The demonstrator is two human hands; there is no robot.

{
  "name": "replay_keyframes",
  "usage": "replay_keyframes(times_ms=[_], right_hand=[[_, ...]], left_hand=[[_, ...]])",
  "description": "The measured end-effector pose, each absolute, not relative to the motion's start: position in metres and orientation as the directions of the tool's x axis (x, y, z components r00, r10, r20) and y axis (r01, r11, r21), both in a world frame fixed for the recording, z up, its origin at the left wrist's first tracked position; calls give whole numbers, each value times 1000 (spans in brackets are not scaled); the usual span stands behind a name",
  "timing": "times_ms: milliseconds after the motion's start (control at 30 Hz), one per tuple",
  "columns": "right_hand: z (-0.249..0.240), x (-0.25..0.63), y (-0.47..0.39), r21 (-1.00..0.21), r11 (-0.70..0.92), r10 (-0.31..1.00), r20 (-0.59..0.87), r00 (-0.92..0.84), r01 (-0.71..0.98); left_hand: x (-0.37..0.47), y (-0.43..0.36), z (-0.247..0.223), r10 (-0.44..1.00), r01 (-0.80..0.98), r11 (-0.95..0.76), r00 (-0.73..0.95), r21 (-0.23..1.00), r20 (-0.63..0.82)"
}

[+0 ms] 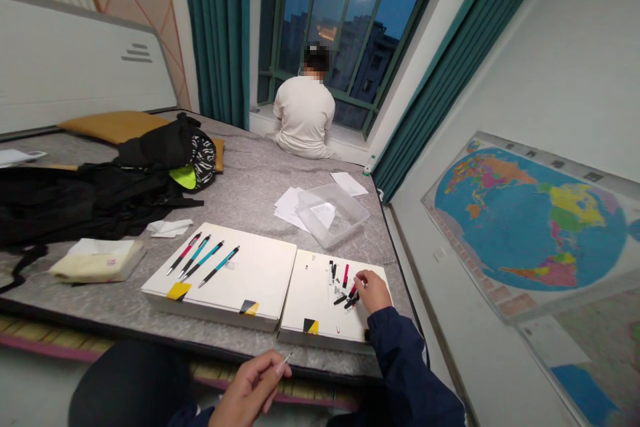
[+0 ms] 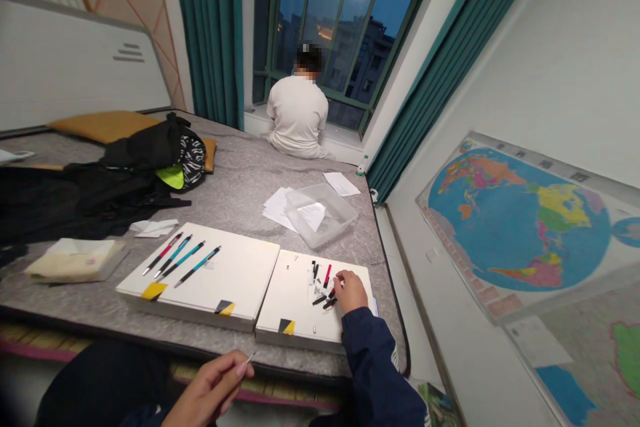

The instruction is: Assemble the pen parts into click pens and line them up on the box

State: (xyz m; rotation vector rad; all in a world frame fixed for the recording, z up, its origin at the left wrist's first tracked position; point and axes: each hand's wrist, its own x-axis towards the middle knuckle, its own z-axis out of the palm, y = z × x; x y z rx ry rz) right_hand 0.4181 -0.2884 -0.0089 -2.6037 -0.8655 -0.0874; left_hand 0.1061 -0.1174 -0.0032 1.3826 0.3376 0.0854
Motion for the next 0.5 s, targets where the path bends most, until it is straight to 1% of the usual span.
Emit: replay_keyframes(times_ms=[133, 267, 367, 500], right_hand=[[-18, 397, -320, -399, -773, 454, 193, 870, 493], [-24, 390, -355, -411, -824, 357, 159, 921, 390], [-27, 392, -364, -399, -840, 341, 137, 930, 367], [-28, 398, -352, -391, -835, 367, 129, 921, 387]], left_hand=[[108, -116, 3, 240, 143, 173, 953, 974, -183], [111, -116, 5, 221, 140, 186, 959, 973, -180], [110, -121, 8, 211, 136, 208, 961, 969, -181], [108, -125, 18, 213, 139, 160, 962, 977, -172]])
